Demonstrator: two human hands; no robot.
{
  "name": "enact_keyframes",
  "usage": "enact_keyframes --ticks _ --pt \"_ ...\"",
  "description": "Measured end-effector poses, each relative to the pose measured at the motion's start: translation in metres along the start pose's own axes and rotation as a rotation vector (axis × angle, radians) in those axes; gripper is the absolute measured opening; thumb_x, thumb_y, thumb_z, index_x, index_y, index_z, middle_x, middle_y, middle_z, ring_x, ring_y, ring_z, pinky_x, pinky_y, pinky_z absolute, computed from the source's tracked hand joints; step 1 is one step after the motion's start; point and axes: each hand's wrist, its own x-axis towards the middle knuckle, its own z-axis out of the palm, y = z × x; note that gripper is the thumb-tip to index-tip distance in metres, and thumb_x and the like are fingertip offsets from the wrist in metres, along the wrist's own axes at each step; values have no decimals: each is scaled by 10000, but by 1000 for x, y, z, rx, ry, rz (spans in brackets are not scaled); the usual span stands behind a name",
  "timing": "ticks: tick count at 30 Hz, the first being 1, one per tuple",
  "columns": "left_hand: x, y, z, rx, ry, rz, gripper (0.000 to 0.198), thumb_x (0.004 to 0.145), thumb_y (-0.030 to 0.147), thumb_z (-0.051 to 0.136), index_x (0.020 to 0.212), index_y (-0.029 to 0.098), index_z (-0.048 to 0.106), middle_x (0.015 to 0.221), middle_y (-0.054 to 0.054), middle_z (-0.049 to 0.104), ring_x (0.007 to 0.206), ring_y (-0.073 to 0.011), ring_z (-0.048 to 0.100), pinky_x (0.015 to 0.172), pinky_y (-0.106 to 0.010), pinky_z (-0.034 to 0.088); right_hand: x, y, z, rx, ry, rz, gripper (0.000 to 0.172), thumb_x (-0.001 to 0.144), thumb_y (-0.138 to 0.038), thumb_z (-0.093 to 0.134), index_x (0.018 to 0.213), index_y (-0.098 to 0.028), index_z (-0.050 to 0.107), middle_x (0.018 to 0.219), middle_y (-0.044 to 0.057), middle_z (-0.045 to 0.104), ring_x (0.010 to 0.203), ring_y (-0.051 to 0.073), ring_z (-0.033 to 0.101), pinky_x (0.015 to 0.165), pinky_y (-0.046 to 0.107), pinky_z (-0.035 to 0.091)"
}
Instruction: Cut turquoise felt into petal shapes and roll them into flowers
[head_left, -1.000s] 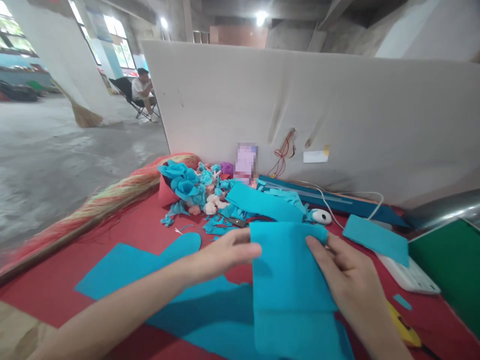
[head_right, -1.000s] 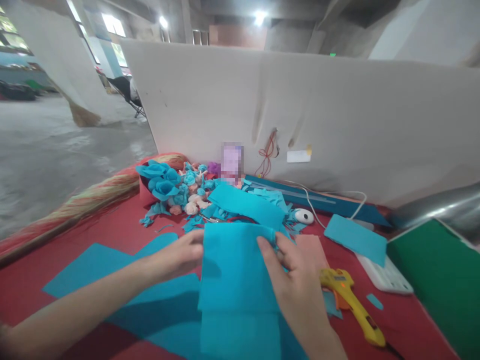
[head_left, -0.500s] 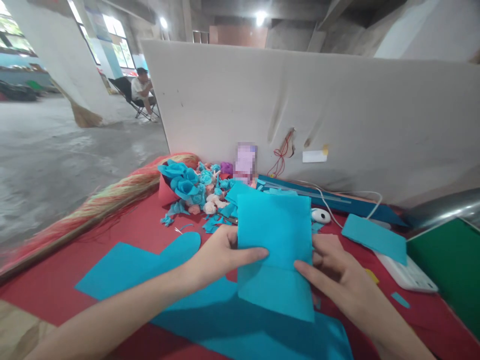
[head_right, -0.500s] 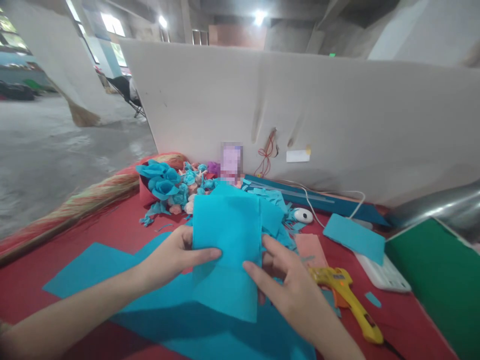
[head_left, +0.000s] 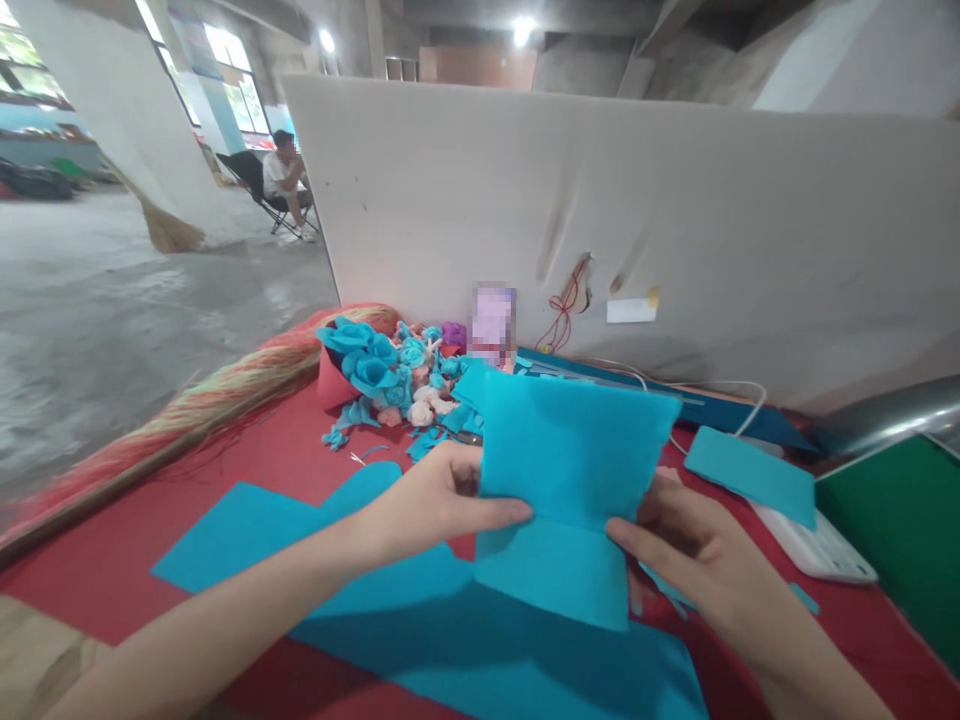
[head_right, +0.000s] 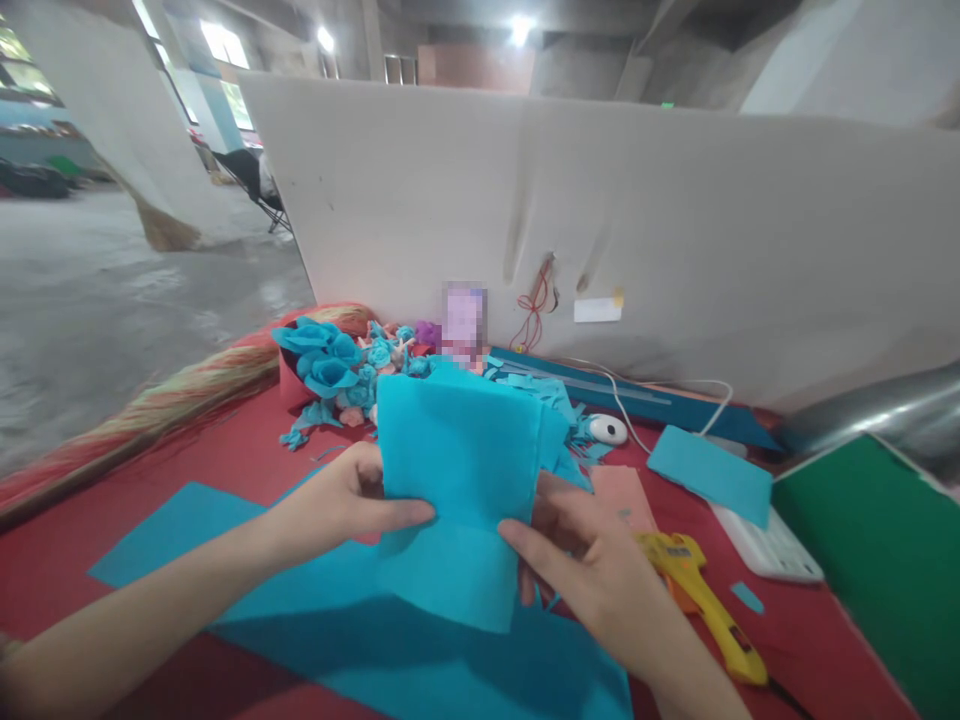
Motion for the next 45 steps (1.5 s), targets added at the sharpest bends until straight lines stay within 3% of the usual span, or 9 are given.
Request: enact_keyframes --ticks 6,9,14,21,27,30,36,42,45 --pt "0 -6 -2 -22 -14 29 126 693 210 667 812 179 696 841 8 702 858 -179 630 749 -262 502 -3 1 -1 5 66 -31 187 717 -394 601 728 -216 655 461 -22 562 414 130 544 422 222 470" --pt "1 -6 -4 -28 -17 33 149 673 230 688 815 190 710 877 -7 701 895 -204 622 790 -288 495 -5 1 -1 7 99 -59 163 704 -368 616 782 -251 696 654 9 665 418 112 544 372 201 437" --pt "0 -3 -9 -57 -144 45 186 650 191 689 834 179 712 941 -40 687 928 -225 609 832 -311 471 -6 -1 -4 103 20 -29 128 675 -366 648 734 -278 719 766 23 682 699 188 641 598 250 525" --pt "-2 5 -17 -48 -403 74 503 534 0 459 942 184 688 1005 3 657 1055 -226 520 935 -326 390 -6 -2 -16 10 -155 3 168 733 -386 580 706 -279 707 799 25 664 756 205 629 616 278 520" --pt "-6 8 -12 288 -271 58 346 739 86 416 911 203 692 1016 -3 656 1023 -187 537 920 -268 381 4 0 -18 -205 -423 -63 430 842 -465 346 747 -243 701 864 45 673 923 230 590 784 345 480" --pt "-8 8 -4 445 -253 89 237 800 173 480 938 171 672 995 -38 657 944 -171 576 846 -237 419 4 -6 -7 -259 -358 -99 405 846 -448 364 710 -259 695 836 15 690 979 219 575 874 341 427" --pt "-7 6 5 593 -170 148 215 757 103 542 911 168 678 945 -28 670 878 -135 590 733 -174 442 5 -11 6 -252 -323 -192 367 864 -372 399 660 -251 678 762 -13 677 834 167 607 811 258 436" --pt "-5 6 -6 532 -114 128 178 764 180 556 894 162 677 965 -38 654 896 -155 591 786 -213 454 8 -3 -19 -292 -376 -154 391 878 -372 372 640 -190 623 661 9 591 653 148 549 674 260 430" --pt "-4 6 -8 474 -57 124 169 756 194 567 883 162 673 968 -34 651 882 -162 592 748 -218 466 10 2 -30 -221 -216 -161 398 861 -396 383 584 -185 575 603 16 568 601 152 529 608 256 430"
